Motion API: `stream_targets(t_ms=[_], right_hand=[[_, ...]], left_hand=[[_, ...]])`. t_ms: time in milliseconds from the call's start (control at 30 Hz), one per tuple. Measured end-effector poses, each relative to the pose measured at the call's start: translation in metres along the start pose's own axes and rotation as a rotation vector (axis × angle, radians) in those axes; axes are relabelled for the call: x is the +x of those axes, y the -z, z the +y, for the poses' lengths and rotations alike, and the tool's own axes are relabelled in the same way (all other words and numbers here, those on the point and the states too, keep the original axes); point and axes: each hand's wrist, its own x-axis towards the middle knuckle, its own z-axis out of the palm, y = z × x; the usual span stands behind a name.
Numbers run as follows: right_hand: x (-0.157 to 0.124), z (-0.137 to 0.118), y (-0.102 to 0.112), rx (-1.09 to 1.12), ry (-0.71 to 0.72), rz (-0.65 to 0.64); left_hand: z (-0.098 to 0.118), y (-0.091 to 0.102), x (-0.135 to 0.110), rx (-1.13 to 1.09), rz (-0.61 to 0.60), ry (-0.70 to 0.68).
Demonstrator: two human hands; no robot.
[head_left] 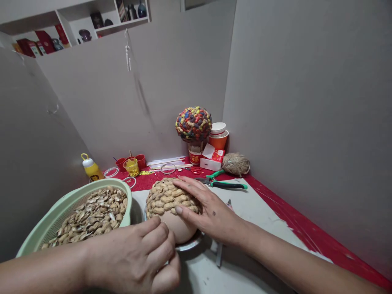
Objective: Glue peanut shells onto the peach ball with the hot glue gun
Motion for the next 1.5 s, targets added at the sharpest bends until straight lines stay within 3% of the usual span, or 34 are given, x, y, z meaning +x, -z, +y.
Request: stream_targets(t_ms=[267, 533, 700, 1033, 1267, 1500], right_hand=[[-0.001, -0.001, 0.0, 0.013, 0.028, 0.026], [0.0, 0.0, -0.002, 0.016, 0.029, 0.056], [0.0, 0.0, -0.001, 0.023, 0.04, 0.072], [-0.001, -0.002, -0.001, 0.033, 0.028, 0.069], [-0.002, 0.001, -0.003, 0.04, 0.031, 0.076], [-0.003, 0.001, -0.002, 0.049, 0.046, 0.073]], left_hand=[[-0.009, -0.003, -0.006, -0.031, 0.049, -0.007], [-0.006, -0.01, -0.002, -0.373, 0.162, 0.465], [-0.001, -0.022, 0.003, -0.402, 0.147, 0.556], [-0.001, -0.015, 0.016, -0.159, 0.043, 0.45], [0.0, -0.014, 0.021, -0.129, -0.112, 0.398], [0.004, -0.023, 0.015, -0.097, -0.025, 0.319]])
